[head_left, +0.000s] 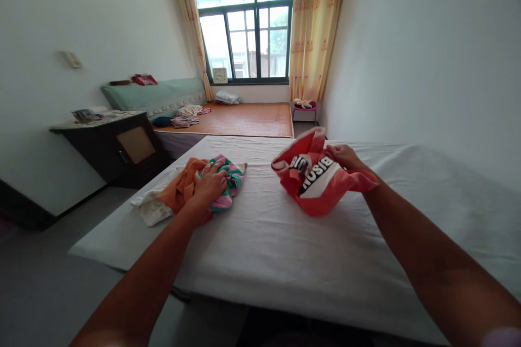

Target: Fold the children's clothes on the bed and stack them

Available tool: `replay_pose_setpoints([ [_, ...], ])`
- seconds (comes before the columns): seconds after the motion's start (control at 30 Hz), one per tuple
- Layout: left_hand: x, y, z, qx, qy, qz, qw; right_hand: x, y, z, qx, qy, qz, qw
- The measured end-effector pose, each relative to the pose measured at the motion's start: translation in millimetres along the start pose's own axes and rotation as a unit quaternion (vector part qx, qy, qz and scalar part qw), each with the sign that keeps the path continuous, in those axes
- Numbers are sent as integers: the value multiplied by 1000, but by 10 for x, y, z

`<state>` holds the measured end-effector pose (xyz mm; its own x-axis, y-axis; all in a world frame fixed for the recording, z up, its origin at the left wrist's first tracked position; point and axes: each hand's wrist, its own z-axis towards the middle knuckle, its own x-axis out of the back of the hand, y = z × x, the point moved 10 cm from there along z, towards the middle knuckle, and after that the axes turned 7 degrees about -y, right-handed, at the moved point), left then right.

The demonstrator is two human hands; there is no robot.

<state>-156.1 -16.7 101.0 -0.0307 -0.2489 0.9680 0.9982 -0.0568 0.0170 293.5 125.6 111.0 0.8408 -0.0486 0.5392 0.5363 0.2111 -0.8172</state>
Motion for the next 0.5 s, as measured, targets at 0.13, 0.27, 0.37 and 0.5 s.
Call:
replay_pose_setpoints([
  [0.13, 18, 431, 131, -33, 45, 5, 998, 355, 720, -276, -122, 49, 15, 991],
  [0.27, -95, 1366, 292, -147, 10, -89, 985, 369, 936, -456, -139, 9, 60, 988],
  [0.37, -349, 1880, 420, -173, -60, -175, 967, 169, 939, -567, -103, -63, 38, 992],
  [0.5, -674, 2069, 530, -178, -82, -250, 948, 36, 877, -692, -3, -79, -77, 994],
])
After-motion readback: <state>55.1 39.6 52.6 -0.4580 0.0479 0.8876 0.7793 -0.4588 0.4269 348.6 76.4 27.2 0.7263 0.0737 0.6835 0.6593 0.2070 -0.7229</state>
